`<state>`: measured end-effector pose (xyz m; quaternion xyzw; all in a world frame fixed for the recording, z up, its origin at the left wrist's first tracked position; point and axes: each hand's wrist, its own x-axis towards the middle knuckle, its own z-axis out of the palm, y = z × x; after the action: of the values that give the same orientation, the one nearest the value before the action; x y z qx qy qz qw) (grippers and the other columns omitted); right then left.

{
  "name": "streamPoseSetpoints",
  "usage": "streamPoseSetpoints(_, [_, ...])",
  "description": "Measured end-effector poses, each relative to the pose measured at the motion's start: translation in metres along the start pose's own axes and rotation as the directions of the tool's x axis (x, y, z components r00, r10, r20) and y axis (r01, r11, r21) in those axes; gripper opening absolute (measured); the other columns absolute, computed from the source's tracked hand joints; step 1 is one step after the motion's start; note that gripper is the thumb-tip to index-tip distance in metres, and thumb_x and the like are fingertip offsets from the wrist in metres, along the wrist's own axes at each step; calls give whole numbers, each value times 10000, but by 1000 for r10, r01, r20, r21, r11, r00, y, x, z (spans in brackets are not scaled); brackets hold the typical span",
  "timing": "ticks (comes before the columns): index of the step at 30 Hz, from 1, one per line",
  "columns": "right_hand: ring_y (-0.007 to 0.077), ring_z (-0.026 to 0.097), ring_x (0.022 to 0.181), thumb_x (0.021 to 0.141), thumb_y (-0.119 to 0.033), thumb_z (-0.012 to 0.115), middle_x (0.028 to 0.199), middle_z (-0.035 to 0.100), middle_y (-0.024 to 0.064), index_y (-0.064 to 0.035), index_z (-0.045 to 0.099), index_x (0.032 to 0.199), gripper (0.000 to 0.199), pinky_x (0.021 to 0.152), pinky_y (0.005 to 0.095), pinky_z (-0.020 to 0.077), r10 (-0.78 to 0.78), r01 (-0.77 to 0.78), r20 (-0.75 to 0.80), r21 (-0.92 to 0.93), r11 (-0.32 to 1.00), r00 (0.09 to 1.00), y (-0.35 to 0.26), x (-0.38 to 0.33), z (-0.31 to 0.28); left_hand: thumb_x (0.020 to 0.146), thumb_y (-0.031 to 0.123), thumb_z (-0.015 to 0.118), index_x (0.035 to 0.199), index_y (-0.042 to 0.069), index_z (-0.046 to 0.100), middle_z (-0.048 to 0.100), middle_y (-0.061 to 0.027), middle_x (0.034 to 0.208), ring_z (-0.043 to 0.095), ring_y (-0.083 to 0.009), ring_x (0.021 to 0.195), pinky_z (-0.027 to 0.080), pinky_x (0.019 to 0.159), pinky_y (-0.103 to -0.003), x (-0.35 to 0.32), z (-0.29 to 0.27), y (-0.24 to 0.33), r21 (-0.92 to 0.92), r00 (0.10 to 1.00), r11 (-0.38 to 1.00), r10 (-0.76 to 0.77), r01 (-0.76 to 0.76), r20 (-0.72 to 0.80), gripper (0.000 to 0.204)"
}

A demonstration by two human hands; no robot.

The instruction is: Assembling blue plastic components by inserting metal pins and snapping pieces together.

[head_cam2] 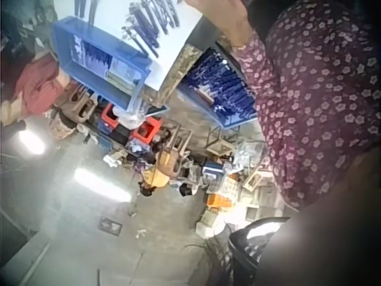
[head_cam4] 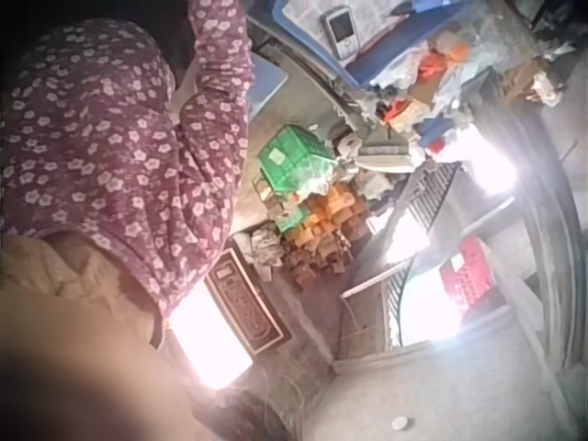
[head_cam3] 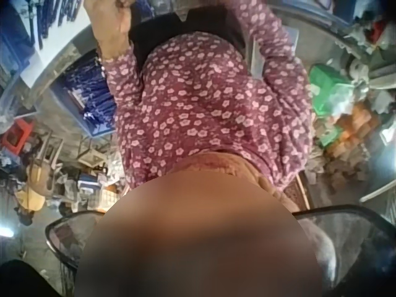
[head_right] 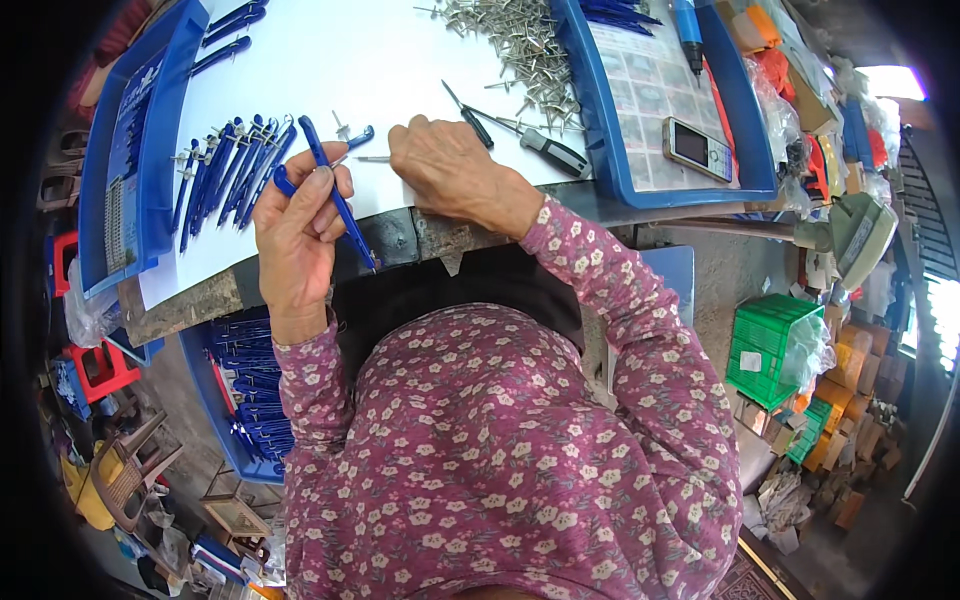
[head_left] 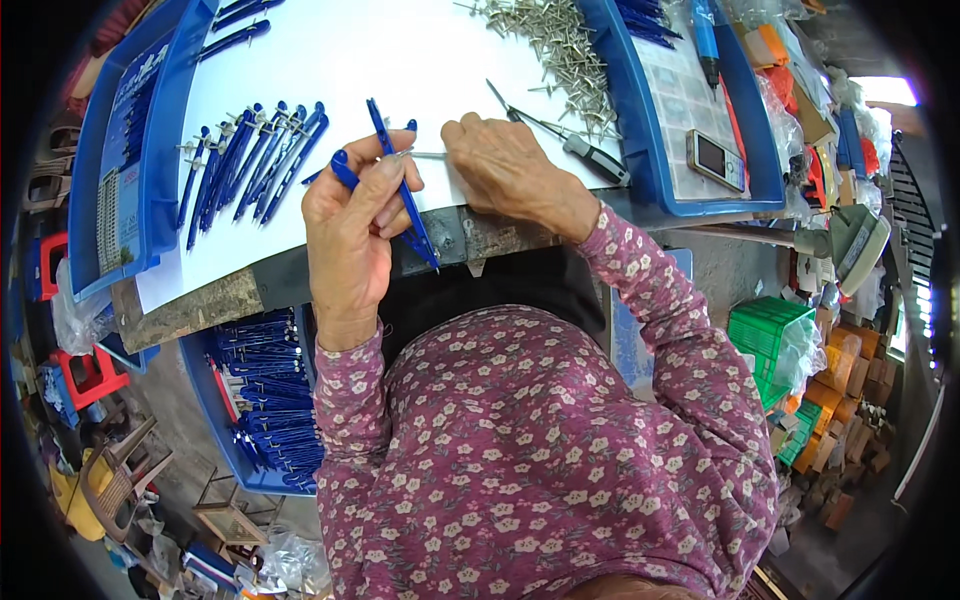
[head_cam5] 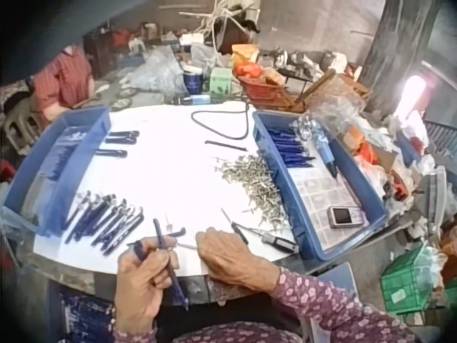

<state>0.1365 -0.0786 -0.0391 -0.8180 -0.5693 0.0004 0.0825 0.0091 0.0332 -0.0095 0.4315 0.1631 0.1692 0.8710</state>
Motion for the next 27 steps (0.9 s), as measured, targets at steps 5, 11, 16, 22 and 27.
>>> streamPoseSetpoints(5, [194, 534, 524, 690, -44, 551, 594, 537, 79, 32, 510, 907, 234, 462, 314, 398, 139, -100, -127, 274, 956, 982, 11, -10, -6, 834, 77, 541, 1007, -65, 553, 562, -71, 719, 331, -14, 498, 239, 429, -157, 2, 4, -1, -5, 1000, 1000, 14, -14, -8, 224])
streamPoseSetpoints(11, [18, 358, 499, 765, -175, 580, 554, 427, -61, 14, 583, 917, 242, 452, 184, 263, 330, -206, 123, 952, 227, 936, -7, -28, -64, 828, 83, 557, 999, -59, 561, 562, -65, 707, 325, -11, 482, 237, 431, -152, 5, 10, -3, 72, 998, 996, 63, -61, -23, 223])
streamPoseSetpoints(16, [10, 327, 483, 806, -96, 545, 529, 382, -71, 44, 579, 982, 228, 445, 179, 242, 231, -159, 102, 958, 241, 968, -14, -38, -78, 838, 113, 547, 1011, -35, 568, 577, -31, 711, 342, 6, 465, 232, 412, -133, 6, 18, -7, 168, 995, 980, 103, -103, 7, 229])
streamPoseSetpoints(22, [9, 320, 472, 802, -88, 555, 522, 369, -69, 52, 572, 1024, 263, 433, 181, 243, 240, -151, 88, 955, 257, 967, -10, -41, -76, 827, 130, 563, 996, -17, 582, 580, -24, 708, 355, 12, 476, 232, 417, -136, 5, 23, -7, 280, 990, 951, 139, -132, -6, 225])
streamPoseSetpoints(27, [10, 325, 471, 801, -81, 549, 521, 376, -67, 55, 570, 1025, 263, 430, 183, 249, 246, -153, 89, 955, 255, 965, -10, -43, -76, 821, 135, 572, 993, -17, 583, 579, -22, 701, 358, 5, 480, 236, 426, -143, 5, 26, -7, 295, 990, 947, 137, -126, -18, 230])
